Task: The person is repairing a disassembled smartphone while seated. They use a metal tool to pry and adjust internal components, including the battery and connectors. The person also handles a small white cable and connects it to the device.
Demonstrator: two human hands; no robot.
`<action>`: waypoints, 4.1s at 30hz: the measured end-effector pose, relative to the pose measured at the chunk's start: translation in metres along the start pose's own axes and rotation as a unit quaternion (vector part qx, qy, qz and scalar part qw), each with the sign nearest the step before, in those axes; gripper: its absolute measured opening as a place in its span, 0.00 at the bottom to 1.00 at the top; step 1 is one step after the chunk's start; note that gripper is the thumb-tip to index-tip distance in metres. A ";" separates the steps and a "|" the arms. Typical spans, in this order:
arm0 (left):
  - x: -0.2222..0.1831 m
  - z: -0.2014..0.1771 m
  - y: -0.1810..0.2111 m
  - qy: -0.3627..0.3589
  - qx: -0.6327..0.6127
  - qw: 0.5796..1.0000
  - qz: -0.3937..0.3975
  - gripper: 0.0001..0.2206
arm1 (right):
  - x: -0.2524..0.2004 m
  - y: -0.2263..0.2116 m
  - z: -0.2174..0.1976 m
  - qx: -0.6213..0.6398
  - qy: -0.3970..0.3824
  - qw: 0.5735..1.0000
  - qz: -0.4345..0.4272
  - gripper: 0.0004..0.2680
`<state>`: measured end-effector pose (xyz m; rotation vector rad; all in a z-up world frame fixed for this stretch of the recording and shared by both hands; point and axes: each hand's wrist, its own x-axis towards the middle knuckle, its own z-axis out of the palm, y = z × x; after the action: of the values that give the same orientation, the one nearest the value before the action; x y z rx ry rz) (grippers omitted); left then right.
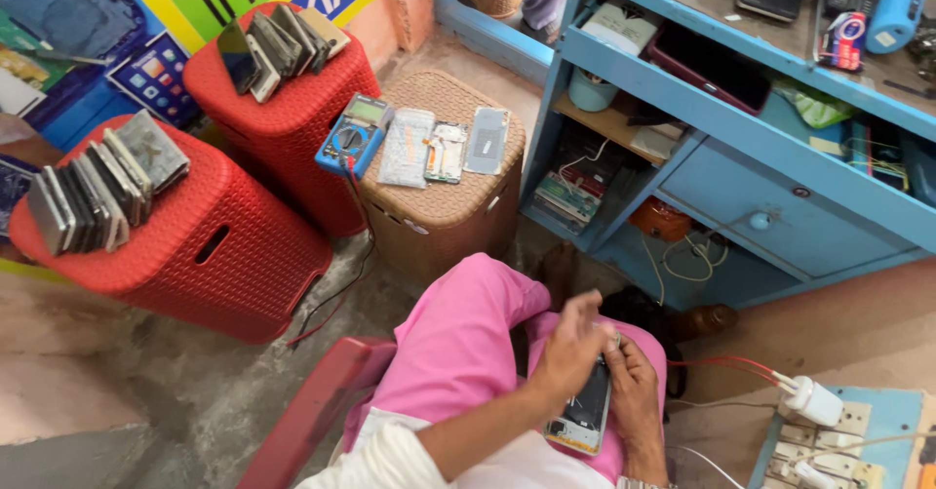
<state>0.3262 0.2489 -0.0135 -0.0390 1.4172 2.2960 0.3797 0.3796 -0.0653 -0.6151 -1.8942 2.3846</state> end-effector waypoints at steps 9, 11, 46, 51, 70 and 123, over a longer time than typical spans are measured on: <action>0.006 -0.048 0.049 -0.033 0.454 0.846 0.279 0.16 | -0.005 -0.007 0.004 -0.051 -0.043 0.998 0.013 0.11; 0.006 -0.050 0.049 -0.082 0.468 0.866 0.157 0.15 | -0.005 -0.004 0.006 -0.104 -0.063 0.993 -0.004 0.11; 0.029 -0.064 0.026 -0.238 0.518 0.808 0.151 0.09 | -0.001 0.012 -0.002 -0.160 -0.130 0.978 -0.021 0.09; 0.035 -0.064 0.018 -0.221 0.545 0.797 0.138 0.10 | -0.013 0.005 0.002 -0.310 -0.080 0.947 -0.025 0.07; 0.039 -0.053 0.026 -0.225 0.557 0.789 0.130 0.09 | -0.004 0.012 0.000 -0.168 -0.094 0.981 -0.014 0.07; 0.043 -0.057 0.017 -0.239 0.517 0.809 0.142 0.10 | -0.012 -0.012 0.015 -0.228 -0.058 0.972 -0.002 0.09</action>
<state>0.2690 0.2083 -0.0369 1.0493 2.2300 1.2398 0.3835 0.3659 -0.0482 -0.4922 -2.5144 2.0238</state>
